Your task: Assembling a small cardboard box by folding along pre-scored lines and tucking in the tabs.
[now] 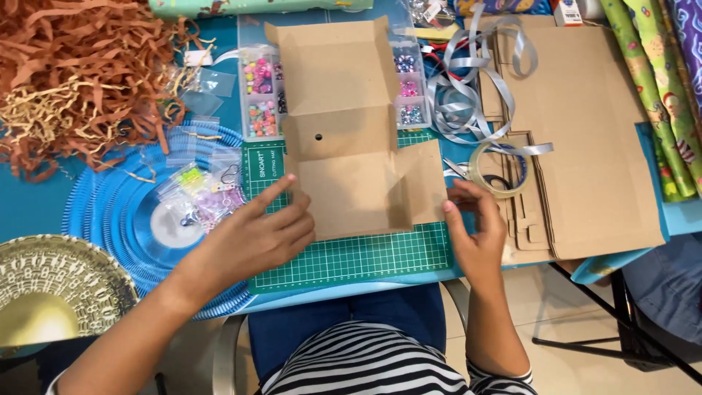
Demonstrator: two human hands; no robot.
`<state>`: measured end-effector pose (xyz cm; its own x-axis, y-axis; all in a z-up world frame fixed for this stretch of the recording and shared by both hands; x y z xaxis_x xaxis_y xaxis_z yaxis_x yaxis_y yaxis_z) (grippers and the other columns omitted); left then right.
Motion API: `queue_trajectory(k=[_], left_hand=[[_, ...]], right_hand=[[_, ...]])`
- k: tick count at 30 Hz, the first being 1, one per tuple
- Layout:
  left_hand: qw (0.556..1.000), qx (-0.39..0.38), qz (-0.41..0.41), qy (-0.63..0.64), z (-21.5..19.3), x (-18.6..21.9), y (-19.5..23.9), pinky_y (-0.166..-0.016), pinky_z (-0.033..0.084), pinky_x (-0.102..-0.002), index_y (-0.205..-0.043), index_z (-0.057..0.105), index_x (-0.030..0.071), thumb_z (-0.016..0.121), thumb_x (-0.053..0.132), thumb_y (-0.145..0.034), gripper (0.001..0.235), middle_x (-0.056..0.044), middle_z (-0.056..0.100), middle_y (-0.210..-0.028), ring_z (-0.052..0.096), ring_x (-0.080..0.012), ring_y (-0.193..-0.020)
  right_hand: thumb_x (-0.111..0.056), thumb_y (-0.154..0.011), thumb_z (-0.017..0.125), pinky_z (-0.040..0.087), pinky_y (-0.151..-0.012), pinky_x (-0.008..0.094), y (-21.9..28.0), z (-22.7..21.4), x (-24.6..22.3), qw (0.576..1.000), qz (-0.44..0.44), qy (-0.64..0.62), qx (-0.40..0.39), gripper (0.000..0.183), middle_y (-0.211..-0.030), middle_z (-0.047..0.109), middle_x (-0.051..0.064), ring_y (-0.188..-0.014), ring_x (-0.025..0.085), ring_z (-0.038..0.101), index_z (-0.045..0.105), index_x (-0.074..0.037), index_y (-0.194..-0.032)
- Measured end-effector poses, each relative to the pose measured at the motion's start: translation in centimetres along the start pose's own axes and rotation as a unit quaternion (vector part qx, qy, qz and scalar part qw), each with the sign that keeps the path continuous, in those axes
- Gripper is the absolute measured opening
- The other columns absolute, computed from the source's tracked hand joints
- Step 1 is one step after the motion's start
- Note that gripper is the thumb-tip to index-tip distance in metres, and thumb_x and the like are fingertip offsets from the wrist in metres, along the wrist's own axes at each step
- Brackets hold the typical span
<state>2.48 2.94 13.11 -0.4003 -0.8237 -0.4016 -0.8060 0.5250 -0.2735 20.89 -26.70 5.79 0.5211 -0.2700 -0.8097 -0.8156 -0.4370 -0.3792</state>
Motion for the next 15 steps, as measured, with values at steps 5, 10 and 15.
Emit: queue_trajectory(k=[5, 10, 15], left_hand=[[0.992, -0.101, -0.045, -0.061, -0.5, 1.0, -0.5, -0.133, 0.031, -0.063, -0.118, 0.071, 0.02, 0.075, 0.012, -0.092, 0.027, 0.0, 0.07, -0.126, 0.064, -0.0238, -0.131], [0.991, -0.012, -0.127, -0.042, -1.4, 3.4, -4.1, -0.115, 0.049, -0.045, -0.133, 0.067, 0.02, 0.074, 0.019, -0.1, 0.034, -0.002, 0.074, -0.13, 0.072, -0.0211, -0.117], [0.857, 0.013, -0.234, 0.459, 0.5, 2.5, -9.2, -0.065, 0.061, -0.049, -0.133, 0.057, -0.004, 0.067, 0.027, -0.107, 0.042, -0.021, 0.079, -0.084, 0.08, -0.0415, -0.073]], right_hand=[[-0.005, -0.101, 0.076, 0.06, -0.081, 0.032, 0.1, 0.8, 0.7, 0.978, 0.144, -0.15, -0.034, 0.025, -0.097, 0.079, 0.012, -0.087, 0.018, 0.074, 0.072, -0.002, -0.125], [-0.008, -0.104, 0.073, 0.062, -0.079, 0.026, 0.2, 1.9, 0.9, 0.961, 0.154, -0.217, -0.074, 0.022, -0.101, 0.076, 0.008, -0.089, 0.015, 0.073, 0.069, -0.002, -0.124], [-0.003, -0.101, 0.072, 0.062, -0.074, 0.035, 1.1, 3.3, 2.3, 0.944, 0.155, -0.277, -0.087, 0.029, -0.097, 0.077, 0.019, -0.08, 0.02, 0.072, 0.068, 0.005, -0.129]])
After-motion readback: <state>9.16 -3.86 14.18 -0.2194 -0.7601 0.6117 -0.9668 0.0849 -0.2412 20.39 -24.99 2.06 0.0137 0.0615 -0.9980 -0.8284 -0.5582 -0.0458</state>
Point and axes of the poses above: each hand's wrist, its own y-axis away from the middle knuckle, its own z-axis out of the palm, x = y × z, the point moved 1 cm from there along -y, towards the middle knuckle
